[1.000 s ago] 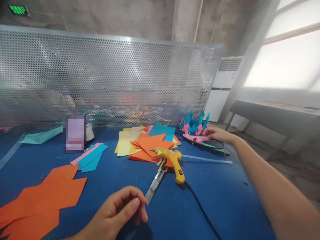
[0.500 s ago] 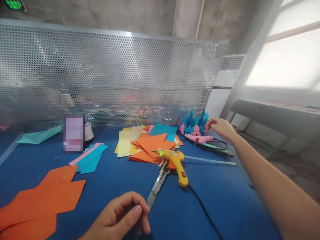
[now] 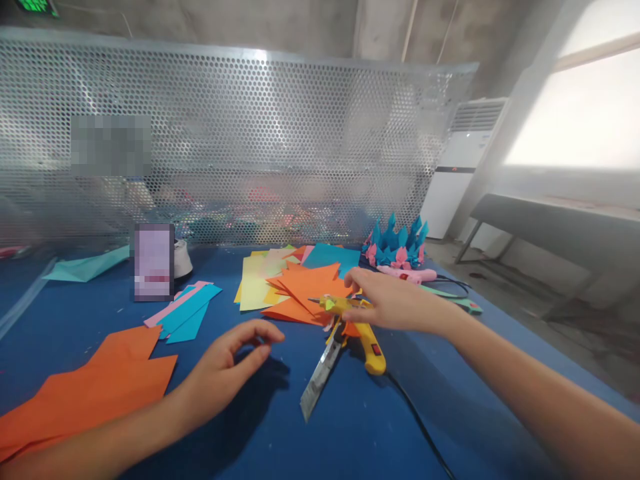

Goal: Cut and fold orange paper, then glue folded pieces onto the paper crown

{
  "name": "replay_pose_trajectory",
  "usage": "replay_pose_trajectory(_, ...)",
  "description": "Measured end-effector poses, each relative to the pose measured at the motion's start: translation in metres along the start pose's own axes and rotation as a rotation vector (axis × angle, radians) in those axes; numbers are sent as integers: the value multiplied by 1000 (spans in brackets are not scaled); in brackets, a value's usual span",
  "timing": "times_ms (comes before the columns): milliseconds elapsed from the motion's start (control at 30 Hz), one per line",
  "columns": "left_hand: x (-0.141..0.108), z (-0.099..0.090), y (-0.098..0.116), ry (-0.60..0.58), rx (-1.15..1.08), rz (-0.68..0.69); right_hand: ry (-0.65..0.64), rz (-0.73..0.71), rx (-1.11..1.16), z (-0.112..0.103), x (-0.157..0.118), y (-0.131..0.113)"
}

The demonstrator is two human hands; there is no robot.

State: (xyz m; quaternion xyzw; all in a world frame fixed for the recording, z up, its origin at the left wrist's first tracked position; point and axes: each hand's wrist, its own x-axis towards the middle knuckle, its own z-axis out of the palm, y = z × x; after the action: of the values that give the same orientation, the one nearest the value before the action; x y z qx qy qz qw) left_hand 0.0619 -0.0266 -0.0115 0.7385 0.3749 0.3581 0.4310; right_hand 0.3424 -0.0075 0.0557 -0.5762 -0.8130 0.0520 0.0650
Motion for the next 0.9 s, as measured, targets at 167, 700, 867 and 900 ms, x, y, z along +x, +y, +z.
replay_pose_trajectory(167, 9, -13, -8, -63, 235, 158, 219, 18, -198, 16, -16, -12)
replay_pose_trajectory(700, -3, 35, 9, -462, 420, 333, 252, 271, 105, 53, -44, 0)
replay_pose_trajectory(867, -2, 46, 7, -513, 335, 414, 326, 407, -78, 34, -45, 32)
replay_pose_trajectory(900, -2, 48, 6, -533, 316, 423, 349, 438, -115, 32, -45, 41)
